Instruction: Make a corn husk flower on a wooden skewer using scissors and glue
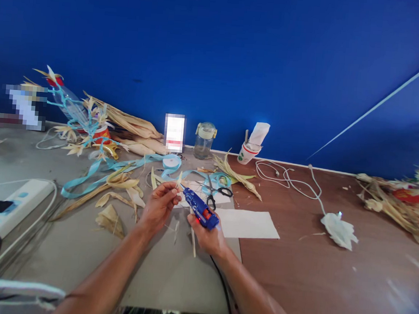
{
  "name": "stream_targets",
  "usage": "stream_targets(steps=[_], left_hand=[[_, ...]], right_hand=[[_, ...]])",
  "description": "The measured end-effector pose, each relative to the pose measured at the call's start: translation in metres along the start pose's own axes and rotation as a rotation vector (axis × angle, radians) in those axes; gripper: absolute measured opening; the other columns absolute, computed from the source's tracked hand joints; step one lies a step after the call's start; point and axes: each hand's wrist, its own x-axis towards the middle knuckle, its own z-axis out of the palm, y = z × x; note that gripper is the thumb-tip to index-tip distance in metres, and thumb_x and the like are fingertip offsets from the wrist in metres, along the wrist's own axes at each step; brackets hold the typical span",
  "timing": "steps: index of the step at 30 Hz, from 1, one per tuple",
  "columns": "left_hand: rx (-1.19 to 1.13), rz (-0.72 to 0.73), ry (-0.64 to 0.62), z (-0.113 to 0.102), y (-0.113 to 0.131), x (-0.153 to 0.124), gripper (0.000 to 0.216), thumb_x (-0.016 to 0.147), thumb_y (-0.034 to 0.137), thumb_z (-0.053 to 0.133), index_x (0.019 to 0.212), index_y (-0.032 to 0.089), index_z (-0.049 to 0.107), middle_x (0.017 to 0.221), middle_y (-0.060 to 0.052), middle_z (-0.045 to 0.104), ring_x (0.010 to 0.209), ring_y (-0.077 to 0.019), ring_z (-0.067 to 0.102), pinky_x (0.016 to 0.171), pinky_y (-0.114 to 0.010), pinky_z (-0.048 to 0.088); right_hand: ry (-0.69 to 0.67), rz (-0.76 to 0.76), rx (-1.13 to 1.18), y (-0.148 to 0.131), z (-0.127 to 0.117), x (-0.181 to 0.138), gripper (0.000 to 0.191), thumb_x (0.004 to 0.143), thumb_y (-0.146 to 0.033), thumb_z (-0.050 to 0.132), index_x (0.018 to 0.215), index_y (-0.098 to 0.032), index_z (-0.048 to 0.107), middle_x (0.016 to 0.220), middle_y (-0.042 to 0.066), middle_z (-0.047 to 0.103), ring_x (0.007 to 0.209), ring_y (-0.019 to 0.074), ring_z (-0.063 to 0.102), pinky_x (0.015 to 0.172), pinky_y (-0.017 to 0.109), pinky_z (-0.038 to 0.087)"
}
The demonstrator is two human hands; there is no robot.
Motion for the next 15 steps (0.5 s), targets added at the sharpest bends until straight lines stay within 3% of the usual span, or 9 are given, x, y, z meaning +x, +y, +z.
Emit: stream_targets(steps=[15], left_hand=[[-0.028,0.001,0.002,0.0003,-0.0012,0.0004,0.020,0.064,0.016,0.077,0.081,0.016,0.067,0.070,0.001,0.062,0.055,-0.0037,0.052,0.056,-0.016,0.044]], right_hand=[[-0.030,-0.029,-0.041,0.0013,0.0009,-0.0013,0.019,0.077,-0.035,0.060,0.071,-0.018,0.053,0.062,-0.002,0.053,0.055,0.0109,0.045,0.049,0.021,0.037]])
